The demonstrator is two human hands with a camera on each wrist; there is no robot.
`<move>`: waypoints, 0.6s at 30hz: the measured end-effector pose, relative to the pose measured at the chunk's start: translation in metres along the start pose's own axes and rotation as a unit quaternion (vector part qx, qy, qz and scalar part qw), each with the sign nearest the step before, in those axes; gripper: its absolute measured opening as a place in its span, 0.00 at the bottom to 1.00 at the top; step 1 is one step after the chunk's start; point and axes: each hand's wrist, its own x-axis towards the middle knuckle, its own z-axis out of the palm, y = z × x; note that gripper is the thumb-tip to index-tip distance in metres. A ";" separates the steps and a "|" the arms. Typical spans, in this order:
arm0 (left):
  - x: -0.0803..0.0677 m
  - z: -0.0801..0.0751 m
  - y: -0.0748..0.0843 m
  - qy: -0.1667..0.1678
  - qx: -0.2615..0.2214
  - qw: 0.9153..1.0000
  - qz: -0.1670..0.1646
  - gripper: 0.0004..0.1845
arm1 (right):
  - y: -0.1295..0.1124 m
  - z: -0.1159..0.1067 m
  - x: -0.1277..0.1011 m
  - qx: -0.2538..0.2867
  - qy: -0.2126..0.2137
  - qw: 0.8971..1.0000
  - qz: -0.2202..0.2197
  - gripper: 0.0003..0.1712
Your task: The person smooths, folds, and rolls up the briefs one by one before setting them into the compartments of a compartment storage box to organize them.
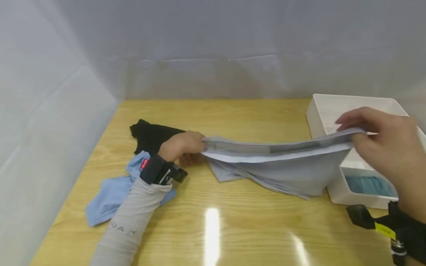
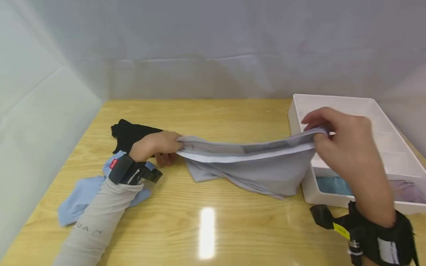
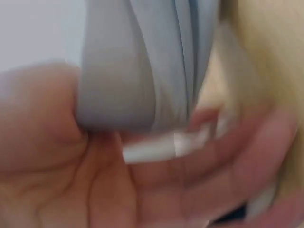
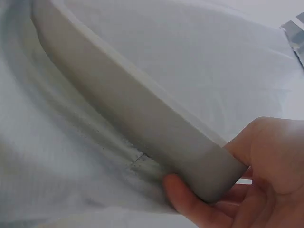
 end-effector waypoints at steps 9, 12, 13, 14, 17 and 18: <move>-0.026 -0.043 -0.045 0.122 -0.049 0.991 0.003 0.26 | -0.020 0.048 0.012 0.080 0.024 0.988 -0.129 0.18; -0.050 -0.058 -0.054 0.169 -0.117 0.974 0.096 0.24 | -0.019 0.051 0.019 0.155 0.114 0.973 -0.124 0.16; -0.060 -0.062 -0.055 0.184 -0.122 0.966 0.134 0.22 | -0.018 0.050 0.021 0.179 0.143 0.966 -0.117 0.16; -0.070 -0.064 -0.055 0.189 -0.124 0.959 0.171 0.20 | -0.018 0.047 0.022 0.197 0.168 0.960 -0.110 0.15; -0.099 -0.064 -0.049 0.163 -0.077 0.943 0.279 0.11 | -0.018 0.034 0.022 0.242 0.215 0.943 -0.081 0.14; -0.107 -0.063 -0.045 0.132 -0.046 0.939 0.315 0.09 | -0.019 0.029 0.021 0.267 0.220 0.935 -0.072 0.14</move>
